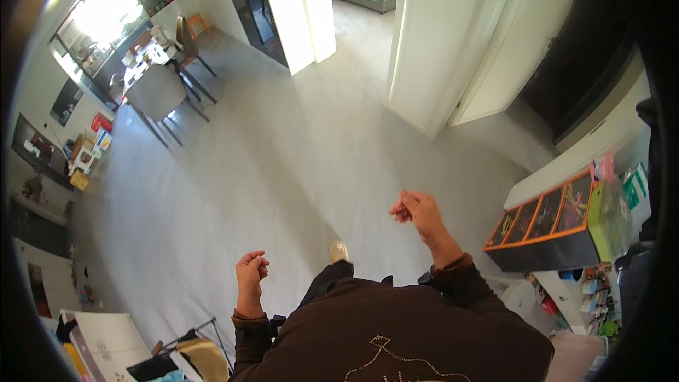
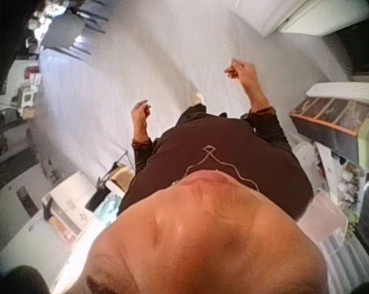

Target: The person hangs a black bra on a hanger by the window, then walks to the bedroom and folds a pair of jeans on the bed. The folded jeans are placed on a nearby chair.

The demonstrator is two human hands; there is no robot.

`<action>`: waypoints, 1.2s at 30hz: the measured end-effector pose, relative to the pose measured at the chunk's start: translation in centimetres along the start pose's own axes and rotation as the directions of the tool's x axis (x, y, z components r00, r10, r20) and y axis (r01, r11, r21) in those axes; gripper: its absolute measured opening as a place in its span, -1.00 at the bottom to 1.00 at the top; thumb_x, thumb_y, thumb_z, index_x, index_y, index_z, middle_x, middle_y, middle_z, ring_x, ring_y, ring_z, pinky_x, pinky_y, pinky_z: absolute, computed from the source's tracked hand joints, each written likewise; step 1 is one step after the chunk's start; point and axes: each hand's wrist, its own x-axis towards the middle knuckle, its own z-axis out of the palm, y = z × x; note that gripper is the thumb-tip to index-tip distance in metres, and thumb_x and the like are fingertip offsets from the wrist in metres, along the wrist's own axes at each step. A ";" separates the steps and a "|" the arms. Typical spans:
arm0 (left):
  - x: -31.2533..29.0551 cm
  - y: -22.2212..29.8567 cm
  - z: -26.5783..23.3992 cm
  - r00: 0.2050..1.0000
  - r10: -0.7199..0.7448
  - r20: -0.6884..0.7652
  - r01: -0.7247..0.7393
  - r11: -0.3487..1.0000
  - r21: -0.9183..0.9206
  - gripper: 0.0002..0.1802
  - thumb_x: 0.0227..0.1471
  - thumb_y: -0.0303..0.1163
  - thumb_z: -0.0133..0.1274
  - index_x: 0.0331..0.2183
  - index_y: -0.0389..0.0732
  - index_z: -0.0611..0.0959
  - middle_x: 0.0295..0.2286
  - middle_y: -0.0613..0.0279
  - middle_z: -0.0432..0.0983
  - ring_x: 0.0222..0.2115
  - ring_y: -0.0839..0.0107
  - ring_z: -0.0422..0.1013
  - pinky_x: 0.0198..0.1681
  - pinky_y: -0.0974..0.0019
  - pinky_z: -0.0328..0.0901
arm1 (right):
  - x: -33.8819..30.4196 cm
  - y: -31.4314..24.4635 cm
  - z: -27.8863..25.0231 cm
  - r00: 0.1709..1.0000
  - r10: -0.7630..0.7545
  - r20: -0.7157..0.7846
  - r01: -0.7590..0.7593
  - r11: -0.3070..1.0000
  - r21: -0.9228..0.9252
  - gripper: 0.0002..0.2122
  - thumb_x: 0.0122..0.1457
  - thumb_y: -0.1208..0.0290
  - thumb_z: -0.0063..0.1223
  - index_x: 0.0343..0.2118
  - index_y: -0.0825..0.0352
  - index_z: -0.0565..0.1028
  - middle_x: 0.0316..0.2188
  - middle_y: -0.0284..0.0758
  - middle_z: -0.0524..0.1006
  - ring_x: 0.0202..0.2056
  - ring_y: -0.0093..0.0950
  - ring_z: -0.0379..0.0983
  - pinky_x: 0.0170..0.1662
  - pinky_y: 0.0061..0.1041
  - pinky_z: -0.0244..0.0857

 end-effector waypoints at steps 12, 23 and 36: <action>25.7 47.3 30.4 -0.046 0.748 0.662 -0.943 0.187 -0.277 -0.64 0.09 -0.24 -0.11 -0.15 -0.27 0.49 -0.21 0.16 0.42 -0.26 0.44 0.35 -0.25 0.40 0.22 | 19.5 -2.9 -7.0 0.853 0.277 -0.443 -0.282 0.958 0.055 -0.81 0.15 0.37 -0.08 -0.48 0.39 0.47 -0.56 -0.34 0.51 -0.57 -0.63 0.39 -0.50 -0.65 0.28; 36.1 61.0 45.5 -0.452 0.482 0.751 -0.892 -0.248 -0.378 -0.62 0.09 -0.17 -0.15 -0.16 -0.22 0.50 -0.20 0.19 0.43 -0.22 0.39 0.35 -0.17 0.26 0.11 | 53.2 -15.3 -10.7 0.945 0.117 -0.304 -0.137 0.990 -0.045 -0.82 0.16 0.37 -0.09 -0.44 0.38 0.47 -0.55 -0.35 0.51 -0.56 -0.64 0.36 -0.47 -0.68 0.25; 66.7 70.9 60.6 -0.343 0.584 0.736 -0.926 -0.078 -0.370 -0.60 0.09 -0.10 -0.18 -0.16 -0.16 0.50 -0.18 0.23 0.44 -0.18 0.34 0.34 -0.08 0.10 -0.02 | 91.3 -28.5 -6.0 1.000 0.013 -0.008 -0.014 0.985 -0.171 -0.84 0.15 0.42 -0.06 -0.42 0.42 0.48 -0.54 -0.36 0.52 -0.54 -0.67 0.37 -0.44 -0.68 0.29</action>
